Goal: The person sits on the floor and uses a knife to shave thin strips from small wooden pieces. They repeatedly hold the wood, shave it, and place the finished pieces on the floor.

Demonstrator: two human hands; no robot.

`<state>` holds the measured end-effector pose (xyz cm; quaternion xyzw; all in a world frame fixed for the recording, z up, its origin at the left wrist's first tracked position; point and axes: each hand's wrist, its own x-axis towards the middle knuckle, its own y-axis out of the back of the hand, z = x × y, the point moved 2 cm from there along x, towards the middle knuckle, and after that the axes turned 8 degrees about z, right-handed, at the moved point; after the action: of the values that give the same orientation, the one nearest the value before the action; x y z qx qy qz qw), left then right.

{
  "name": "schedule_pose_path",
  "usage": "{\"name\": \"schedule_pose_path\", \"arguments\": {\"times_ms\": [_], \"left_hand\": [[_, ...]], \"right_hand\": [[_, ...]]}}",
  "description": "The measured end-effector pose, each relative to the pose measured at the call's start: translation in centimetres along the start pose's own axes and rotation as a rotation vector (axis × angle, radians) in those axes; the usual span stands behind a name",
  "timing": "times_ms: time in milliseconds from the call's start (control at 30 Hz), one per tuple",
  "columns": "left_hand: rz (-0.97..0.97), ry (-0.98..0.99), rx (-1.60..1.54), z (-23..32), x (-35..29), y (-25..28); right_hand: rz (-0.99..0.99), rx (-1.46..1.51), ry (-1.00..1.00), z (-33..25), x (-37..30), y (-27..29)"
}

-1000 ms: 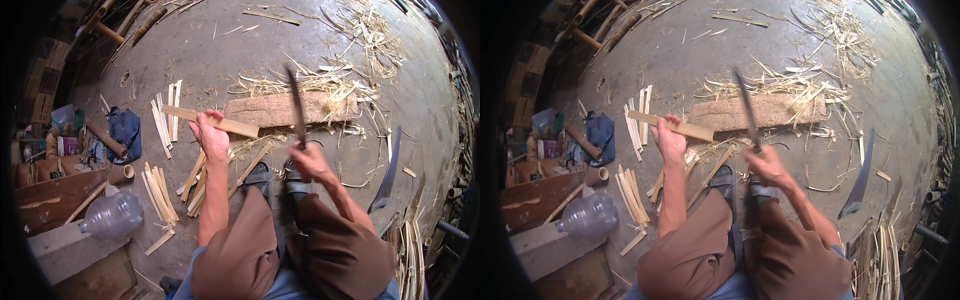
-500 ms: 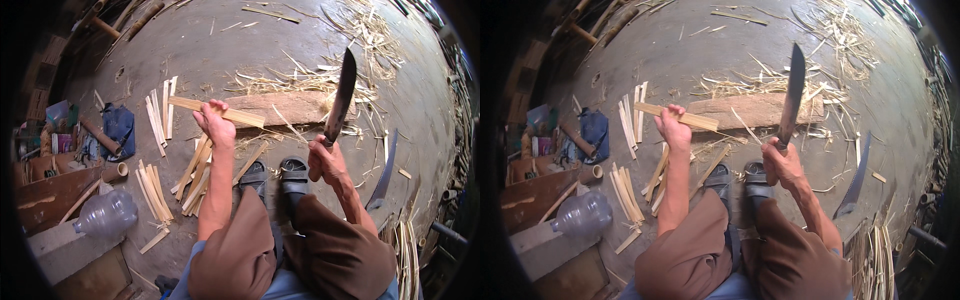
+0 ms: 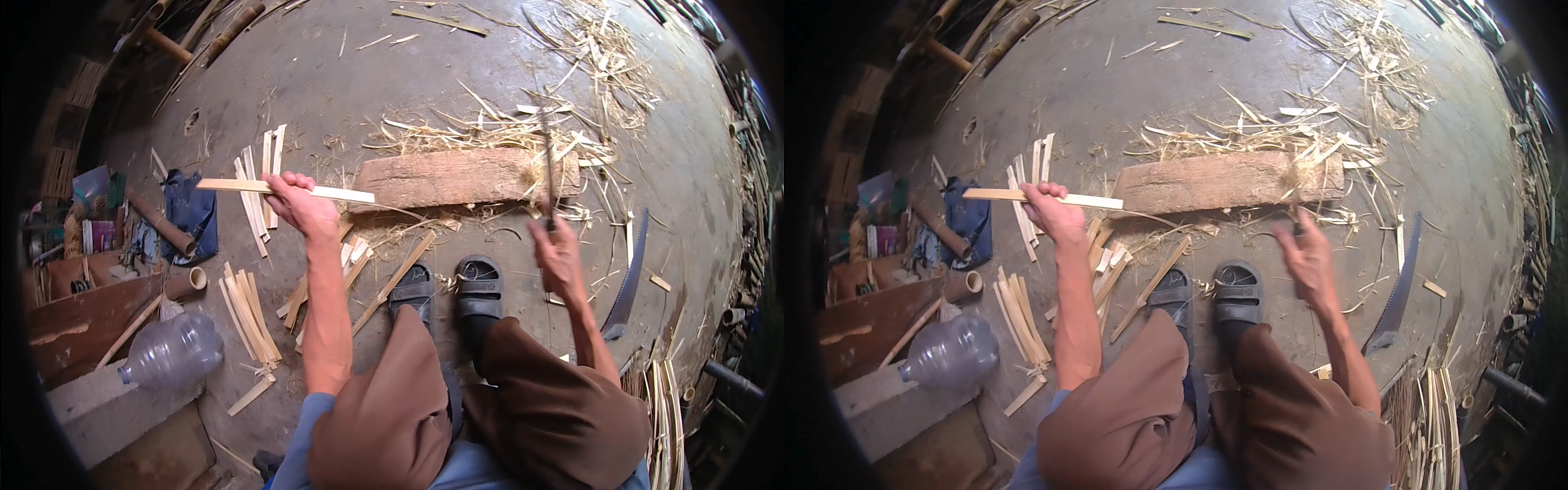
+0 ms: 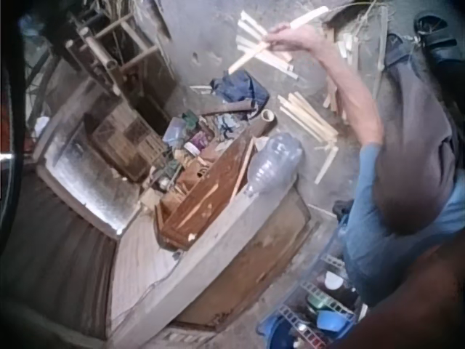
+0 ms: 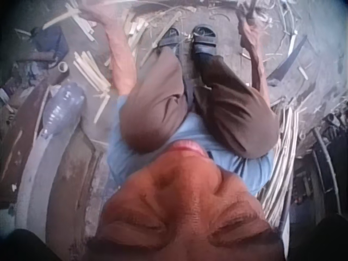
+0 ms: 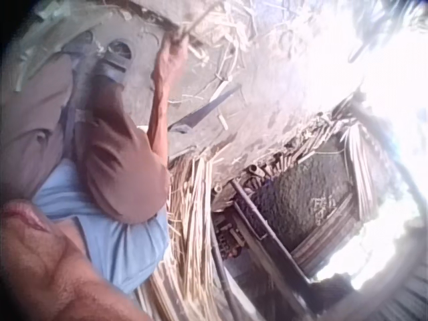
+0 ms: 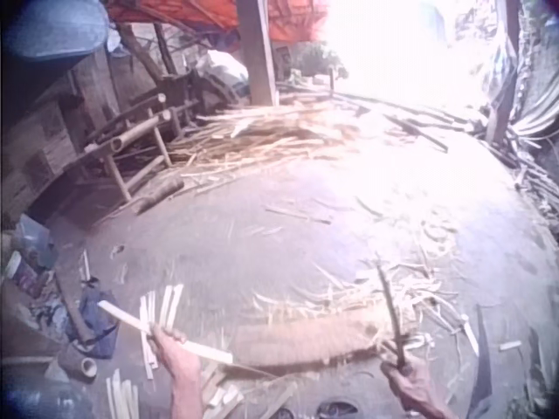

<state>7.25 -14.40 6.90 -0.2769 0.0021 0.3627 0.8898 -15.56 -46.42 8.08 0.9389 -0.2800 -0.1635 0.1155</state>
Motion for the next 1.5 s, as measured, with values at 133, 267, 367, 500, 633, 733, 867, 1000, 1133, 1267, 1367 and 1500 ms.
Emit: {"name": "schedule_pose_path", "arguments": {"times_ms": [133, 267, 367, 500, 633, 733, 867, 1000, 1133, 1267, 1367, 1500], "left_hand": [[-0.102, 0.088, 0.050, -1.6, -5.8, -1.1], [-0.105, 0.183, 0.044, -1.8, -9.0, -2.6], [-0.105, 0.260, 0.019, -2.2, -8.7, -2.1], [-0.069, 0.563, 0.025, -5.7, -5.6, 0.4], [-0.181, 0.640, -0.021, -6.9, -7.6, -1.7], [-0.264, 0.681, -0.038, -6.4, -8.9, -3.4], [-0.265, 0.731, -0.004, -6.4, -9.0, -4.1], [-0.245, 0.717, -0.002, -6.3, -8.9, -4.2], [-0.158, 0.479, 0.070, -4.6, -8.7, -4.2], [-0.091, 0.279, -0.087, -4.9, -7.3, -3.6], [-0.037, -0.095, 0.273, -7.4, -7.0, -1.4], [-0.305, -0.242, 0.385, -9.9, -6.6, 2.1]], "right_hand": [[-0.272, -0.080, 0.088, 0.2, -0.6, -6.6], [-0.328, -0.039, -0.014, -1.1, -0.5, -10.6], [-0.325, 0.122, -0.079, -1.2, -1.1, -11.7], [-0.384, 0.203, 0.074, -2.2, -2.9, -11.8], [-0.374, 0.271, -0.241, -3.6, -3.4, -9.2], [-0.363, 0.405, -0.335, -3.1, -3.7, -8.4], [-0.359, 0.490, -0.284, -2.8, -4.0, -8.4], [-0.323, 0.605, -0.312, -4.0, -4.1, -8.7], [-0.301, 0.459, -0.213, -1.8, -2.2, -9.4], [-0.118, -0.040, 0.010, 0.2, 0.3, -6.9], [-0.058, -0.198, 0.075, 3.6, -0.3, -6.6], [-0.136, -0.275, 0.056, 5.8, -1.9, -7.9]]}}
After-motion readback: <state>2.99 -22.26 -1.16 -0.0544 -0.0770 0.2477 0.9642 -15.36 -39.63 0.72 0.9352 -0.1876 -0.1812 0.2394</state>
